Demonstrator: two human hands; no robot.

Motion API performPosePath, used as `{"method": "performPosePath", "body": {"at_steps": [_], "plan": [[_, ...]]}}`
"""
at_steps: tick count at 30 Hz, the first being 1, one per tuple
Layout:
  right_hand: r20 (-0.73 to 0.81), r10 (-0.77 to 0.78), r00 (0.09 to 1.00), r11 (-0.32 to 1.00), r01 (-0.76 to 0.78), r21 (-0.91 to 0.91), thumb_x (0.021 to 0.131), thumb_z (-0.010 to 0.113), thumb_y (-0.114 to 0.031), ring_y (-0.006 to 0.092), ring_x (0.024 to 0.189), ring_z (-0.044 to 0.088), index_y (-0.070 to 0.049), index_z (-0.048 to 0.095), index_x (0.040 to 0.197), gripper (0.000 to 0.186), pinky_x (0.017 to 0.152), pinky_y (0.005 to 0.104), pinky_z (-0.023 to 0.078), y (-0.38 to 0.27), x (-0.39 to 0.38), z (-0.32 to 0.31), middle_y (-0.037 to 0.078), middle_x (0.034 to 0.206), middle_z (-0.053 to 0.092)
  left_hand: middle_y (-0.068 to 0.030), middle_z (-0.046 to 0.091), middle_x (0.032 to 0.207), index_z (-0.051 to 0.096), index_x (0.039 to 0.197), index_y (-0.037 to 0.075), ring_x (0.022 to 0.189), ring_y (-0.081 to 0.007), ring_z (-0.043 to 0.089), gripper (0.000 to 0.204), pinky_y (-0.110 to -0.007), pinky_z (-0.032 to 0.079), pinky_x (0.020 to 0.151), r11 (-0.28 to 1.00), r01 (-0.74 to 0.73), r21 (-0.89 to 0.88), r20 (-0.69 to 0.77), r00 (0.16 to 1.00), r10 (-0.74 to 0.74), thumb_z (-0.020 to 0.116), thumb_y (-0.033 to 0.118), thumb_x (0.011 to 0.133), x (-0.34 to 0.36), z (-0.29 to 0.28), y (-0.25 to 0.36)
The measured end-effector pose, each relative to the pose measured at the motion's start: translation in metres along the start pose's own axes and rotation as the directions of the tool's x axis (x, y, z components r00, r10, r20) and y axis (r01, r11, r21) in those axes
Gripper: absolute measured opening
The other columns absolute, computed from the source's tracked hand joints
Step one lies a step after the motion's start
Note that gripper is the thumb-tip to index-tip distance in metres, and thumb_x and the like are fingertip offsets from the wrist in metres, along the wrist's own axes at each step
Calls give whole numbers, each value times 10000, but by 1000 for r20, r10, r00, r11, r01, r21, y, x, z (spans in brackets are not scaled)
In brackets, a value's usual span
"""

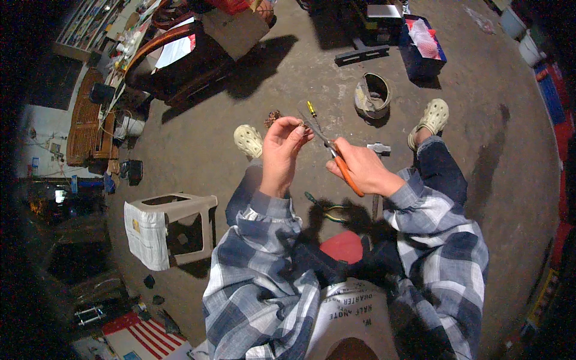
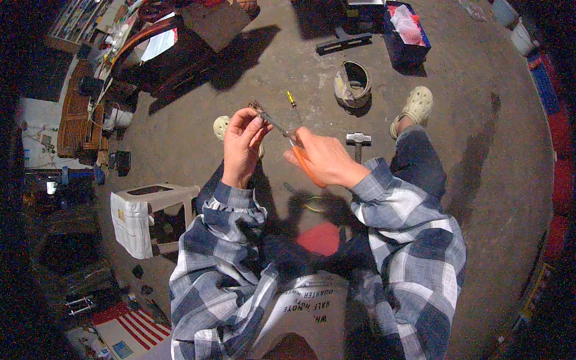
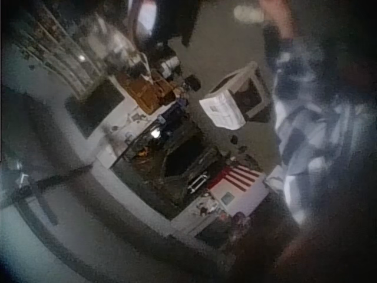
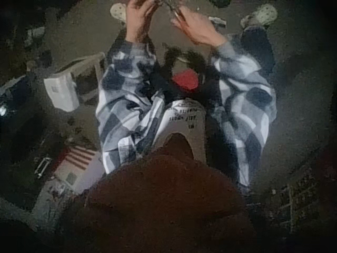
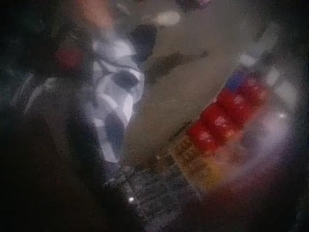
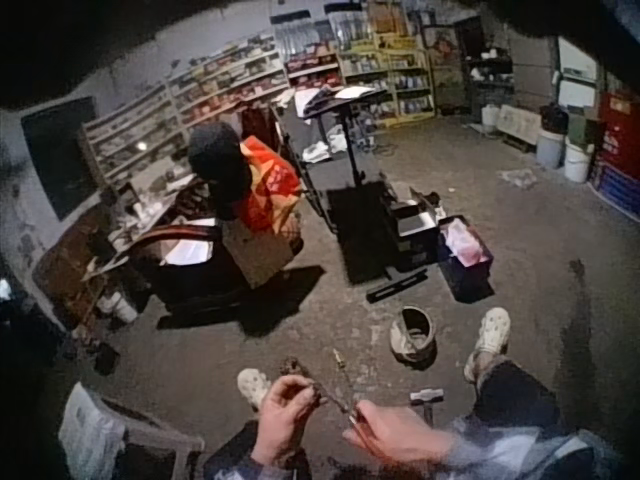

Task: The person sits on the floor and uses pliers, a hammer, and scissors to manipulate small metal pieces. They repeatedly grip, cut, and strike the parts, then place them into a small container.

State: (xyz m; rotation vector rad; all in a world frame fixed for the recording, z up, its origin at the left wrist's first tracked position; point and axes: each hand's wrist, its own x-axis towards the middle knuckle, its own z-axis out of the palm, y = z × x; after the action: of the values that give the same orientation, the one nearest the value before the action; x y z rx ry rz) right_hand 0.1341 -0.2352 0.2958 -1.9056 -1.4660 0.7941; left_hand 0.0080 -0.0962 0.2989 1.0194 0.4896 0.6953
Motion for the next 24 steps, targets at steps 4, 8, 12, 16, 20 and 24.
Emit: {"method": "performPosePath", "body": {"at_steps": [4,8,12,16,20,24], "plan": [[-203,-151,968,983,125,-136,779,618,-398,369,786,587,4,440,1011,497,634,435,457,2,0,-3,200,844,579,-46,556,929,519,980,23,858,-126,567,181,-273,492,786,958,-110,264,30,994,105,549,-46,815,-1,-4,-1],[-228,-164,960,974,121,-193,755,641,-411,365,798,591,14,452,1007,530,646,429,468,4,2,-5,197,883,583,-52,559,923,500,954,14,861,-124,561,221,-261,485,782,950,-171,260,25,985,170,523,-115,776,0,-1,-4],[-206,-141,968,970,94,-224,747,645,-427,358,812,592,16,460,1002,544,655,424,477,2,4,-6,193,893,585,-60,563,917,472,918,12,862,-131,564,214,-253,480,782,914,-211,346,70,977,200,505,-136,767,-2,-1,1],[-185,-127,974,968,81,-236,742,647,-433,354,818,593,12,461,1003,548,652,425,476,2,4,-6,194,891,584,-67,563,915,452,898,12,878,-135,566,205,-255,477,790,868,-247,432,108,969,222,492,-143,769,-6,1,4],[-200,-156,967,962,103,-251,742,646,-435,351,809,592,8,462,1001,545,649,419,476,2,4,-7,190,882,582,-71,561,918,446,897,10,887,-138,567,206,-263,478,793,853,-260,452,132,965,224,491,-145,768,-6,0,5],[-208,-190,959,956,132,-262,743,644,-434,345,786,595,9,463,999,542,625,412,479,4,4,-7,181,875,581,-71,557,917,444,900,9,884,-140,566,206,-261,478,790,857,-251,451,141,968,209,491,-144,770,-7,0,6]]}}
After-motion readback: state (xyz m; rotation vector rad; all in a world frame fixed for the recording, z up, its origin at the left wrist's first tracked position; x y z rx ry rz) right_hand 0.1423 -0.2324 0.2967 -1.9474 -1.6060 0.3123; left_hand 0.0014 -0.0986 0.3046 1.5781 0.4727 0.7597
